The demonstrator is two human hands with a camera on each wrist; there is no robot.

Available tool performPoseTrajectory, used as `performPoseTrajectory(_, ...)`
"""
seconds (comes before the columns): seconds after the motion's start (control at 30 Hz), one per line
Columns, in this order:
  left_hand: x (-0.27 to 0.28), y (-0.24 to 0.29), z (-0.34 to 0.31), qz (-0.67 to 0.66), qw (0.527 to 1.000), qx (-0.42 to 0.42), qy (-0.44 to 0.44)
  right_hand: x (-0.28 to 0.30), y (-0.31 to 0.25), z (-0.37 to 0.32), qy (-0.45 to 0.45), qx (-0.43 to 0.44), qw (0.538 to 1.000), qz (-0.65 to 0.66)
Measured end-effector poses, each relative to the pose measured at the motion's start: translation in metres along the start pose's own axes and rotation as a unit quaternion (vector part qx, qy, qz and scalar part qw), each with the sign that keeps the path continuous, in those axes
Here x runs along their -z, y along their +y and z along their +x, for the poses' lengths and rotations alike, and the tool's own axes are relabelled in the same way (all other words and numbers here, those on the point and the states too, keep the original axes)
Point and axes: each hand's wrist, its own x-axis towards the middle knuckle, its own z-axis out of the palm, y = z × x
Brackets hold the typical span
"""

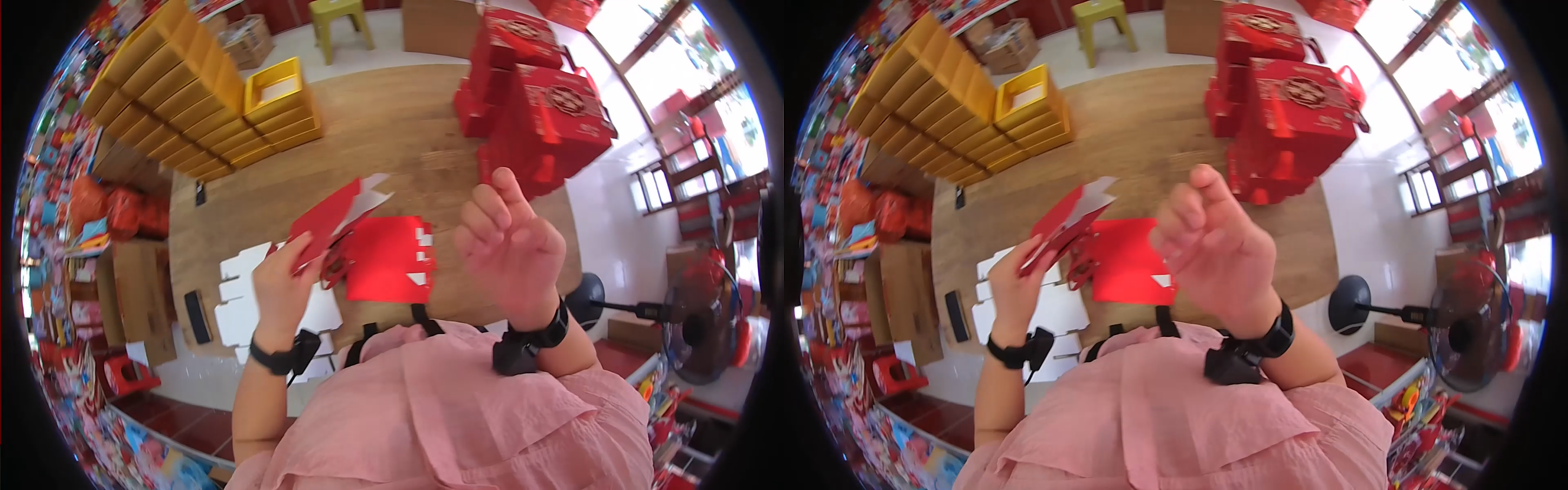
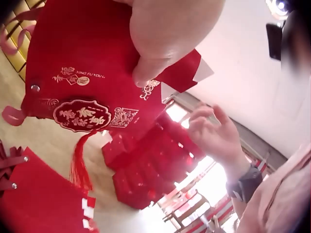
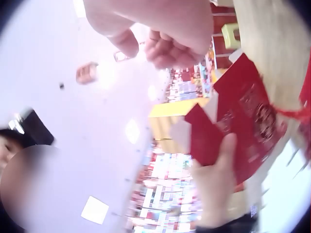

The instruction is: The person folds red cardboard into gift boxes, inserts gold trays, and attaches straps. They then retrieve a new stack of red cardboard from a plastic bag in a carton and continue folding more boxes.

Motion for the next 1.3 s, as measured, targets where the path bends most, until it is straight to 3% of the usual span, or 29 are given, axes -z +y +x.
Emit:
performPoseTrajectory(0.17,-0.002,0.015,-0.009,-0.002,0.999,0.004,-0.041,-0.020,-0.010,-0.011,-0.045,0.009,0.999,0.018)
performPoseTrajectory(0.37,-0.014,0.021,-0.016,-0.041,0.993,0.078,-0.073,-0.013,-0.017,-0.013,-0.040,0.009,0.999,0.030)
performPoseTrajectory(0.47,-0.013,0.020,-0.015,-0.016,0.996,0.045,-0.081,-0.008,-0.020,-0.012,-0.048,0.011,0.998,0.035)
performPoseTrajectory(0.63,-0.015,0.025,-0.014,-0.026,0.995,0.063,-0.078,-0.009,-0.020,-0.014,-0.028,0.017,0.998,0.048)
performPoseTrajectory(0.83,-0.012,0.033,-0.012,-0.038,0.994,0.071,-0.077,-0.011,-0.023,-0.012,0.058,0.011,0.993,-0.100)
performPoseTrajectory(0.93,-0.007,0.041,-0.008,-0.062,0.992,0.090,-0.067,0.000,-0.026,-0.008,0.054,0.016,0.991,-0.120)
performPoseTrajectory(1.0,-0.004,0.041,-0.006,-0.110,0.982,0.137,-0.066,0.017,-0.023,-0.002,-0.001,0.004,0.994,-0.113)
performPoseTrajectory(1.07,-0.002,0.037,-0.005,-0.137,0.977,0.152,-0.059,0.025,-0.016,0.006,0.093,0.029,0.964,-0.246)
performPoseTrajectory(1.1,-0.001,0.036,-0.003,-0.178,0.967,0.160,-0.084,0.048,-0.017,0.008,0.085,-0.002,0.907,-0.413)
performPoseTrajectory(1.13,-0.001,0.035,-0.002,-0.219,0.955,0.168,-0.110,0.065,-0.010,0.010,0.082,-0.003,0.907,-0.413)
performPoseTrajectory(1.2,-0.007,0.037,0.001,-0.257,0.944,0.177,-0.112,0.094,0.002,0.011,-0.020,-0.114,0.903,-0.413)
performPoseTrajectory(1.23,-0.014,0.034,0.000,-0.297,0.929,0.197,-0.101,0.110,0.008,0.009,-0.022,-0.116,0.903,-0.412)
performPoseTrajectory(1.3,-0.025,0.020,0.000,-0.339,0.909,0.227,-0.086,0.132,0.017,0.003,0.053,-0.236,0.917,-0.318)
